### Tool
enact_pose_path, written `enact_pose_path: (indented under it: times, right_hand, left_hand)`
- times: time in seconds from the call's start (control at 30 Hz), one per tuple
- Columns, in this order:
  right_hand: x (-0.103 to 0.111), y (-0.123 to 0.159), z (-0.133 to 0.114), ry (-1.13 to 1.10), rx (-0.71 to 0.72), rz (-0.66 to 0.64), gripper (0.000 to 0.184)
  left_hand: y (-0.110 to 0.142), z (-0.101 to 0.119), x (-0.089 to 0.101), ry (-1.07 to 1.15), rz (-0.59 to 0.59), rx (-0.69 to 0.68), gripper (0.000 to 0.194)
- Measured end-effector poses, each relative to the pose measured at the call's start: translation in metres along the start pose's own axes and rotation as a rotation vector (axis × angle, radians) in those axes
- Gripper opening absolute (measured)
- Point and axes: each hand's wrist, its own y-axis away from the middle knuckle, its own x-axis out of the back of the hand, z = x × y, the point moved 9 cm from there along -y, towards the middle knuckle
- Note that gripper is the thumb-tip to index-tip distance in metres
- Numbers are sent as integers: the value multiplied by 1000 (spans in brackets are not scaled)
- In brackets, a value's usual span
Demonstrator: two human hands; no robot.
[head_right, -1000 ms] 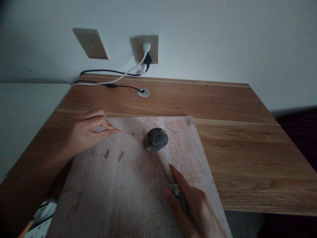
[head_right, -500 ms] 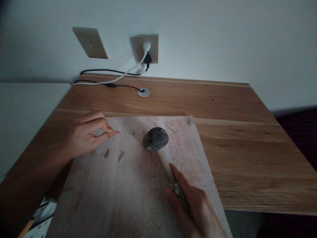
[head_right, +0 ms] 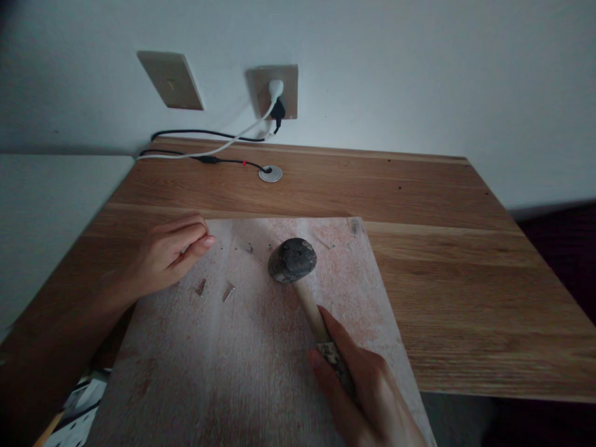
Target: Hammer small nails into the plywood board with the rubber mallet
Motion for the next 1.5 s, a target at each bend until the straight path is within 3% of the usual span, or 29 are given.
enact_pose_path:
  times: [0.27,0.47,0.57,0.77,1.07,1.27,1.43,1.5]
  right_hand:
    - [-4,3,-4,-14,-7,-4,66]
    - [2,1,-7,40,3,-4,56]
    - [0,2,-7,-2,7,-24,61]
    - [-3,4,-2,-51,-44,-1,57]
    - [4,0,-10,58,47,5,62]
    - [4,-4,-14,82,47,-10,57]
    - [3,-3,-13,42,14,-5,61]
    - [1,-1,-10,9,-3,-1,62]
  left_hand:
    - [6,-21,-3,105,4,88,18]
    - [7,-19,6,103,85,103,33]
    - [7,-16,7,129,106,78,40]
    - [4,-17,1,146,44,68,35]
    - [2,-11,1,145,22,22,43]
    - [4,-12,1,175,53,44,18]
    - [6,-17,1,165,46,59,31]
    - [6,-19,-1,159,37,76,24]
